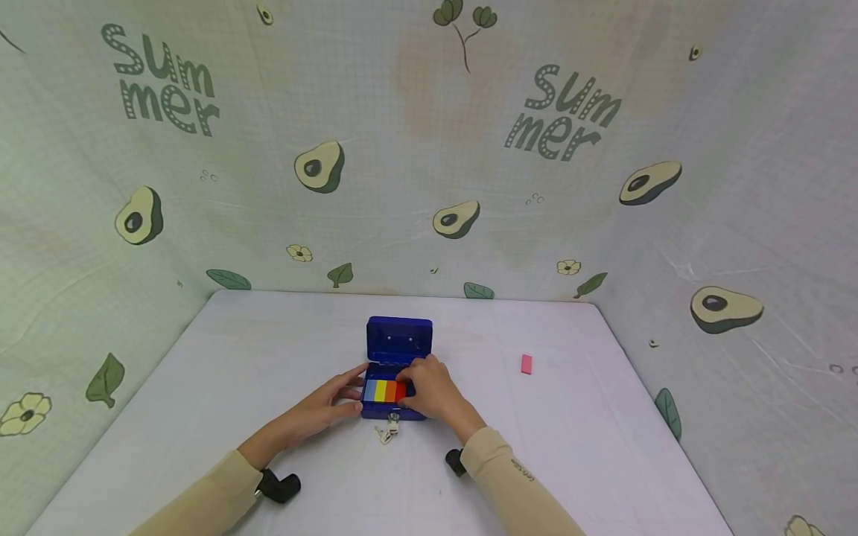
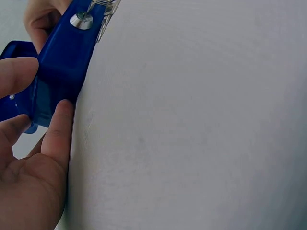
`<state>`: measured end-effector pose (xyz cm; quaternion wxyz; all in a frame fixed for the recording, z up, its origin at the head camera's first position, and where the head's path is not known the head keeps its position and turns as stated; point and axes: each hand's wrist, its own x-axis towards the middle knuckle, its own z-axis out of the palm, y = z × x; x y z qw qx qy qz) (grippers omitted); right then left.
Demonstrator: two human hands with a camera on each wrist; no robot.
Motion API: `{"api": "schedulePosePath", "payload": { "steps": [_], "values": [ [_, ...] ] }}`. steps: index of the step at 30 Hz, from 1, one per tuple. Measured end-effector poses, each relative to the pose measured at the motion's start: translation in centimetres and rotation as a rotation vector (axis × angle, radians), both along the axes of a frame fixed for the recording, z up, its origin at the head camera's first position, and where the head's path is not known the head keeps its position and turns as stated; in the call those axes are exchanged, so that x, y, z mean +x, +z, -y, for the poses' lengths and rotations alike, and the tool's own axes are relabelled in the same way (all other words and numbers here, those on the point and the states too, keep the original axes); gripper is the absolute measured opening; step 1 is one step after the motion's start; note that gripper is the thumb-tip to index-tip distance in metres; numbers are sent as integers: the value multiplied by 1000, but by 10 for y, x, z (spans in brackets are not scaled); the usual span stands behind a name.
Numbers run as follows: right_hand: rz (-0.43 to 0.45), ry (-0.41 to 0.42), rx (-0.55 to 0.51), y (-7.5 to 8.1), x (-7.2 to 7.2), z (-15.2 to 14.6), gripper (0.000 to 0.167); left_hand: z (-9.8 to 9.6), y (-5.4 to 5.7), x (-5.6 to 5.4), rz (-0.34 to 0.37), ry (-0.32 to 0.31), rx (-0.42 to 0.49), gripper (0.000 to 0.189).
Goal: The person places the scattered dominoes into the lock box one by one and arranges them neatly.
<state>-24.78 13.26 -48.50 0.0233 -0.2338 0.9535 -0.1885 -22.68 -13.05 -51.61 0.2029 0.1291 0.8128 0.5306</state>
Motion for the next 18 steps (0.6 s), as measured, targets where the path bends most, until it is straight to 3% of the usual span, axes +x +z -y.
{"api": "schedulePosePath", "payload": {
  "steps": [18],
  "values": [
    [29,51,-66,3,-1,-9,37,-1,1,0,-2,-1,15,77]
  ]
}}
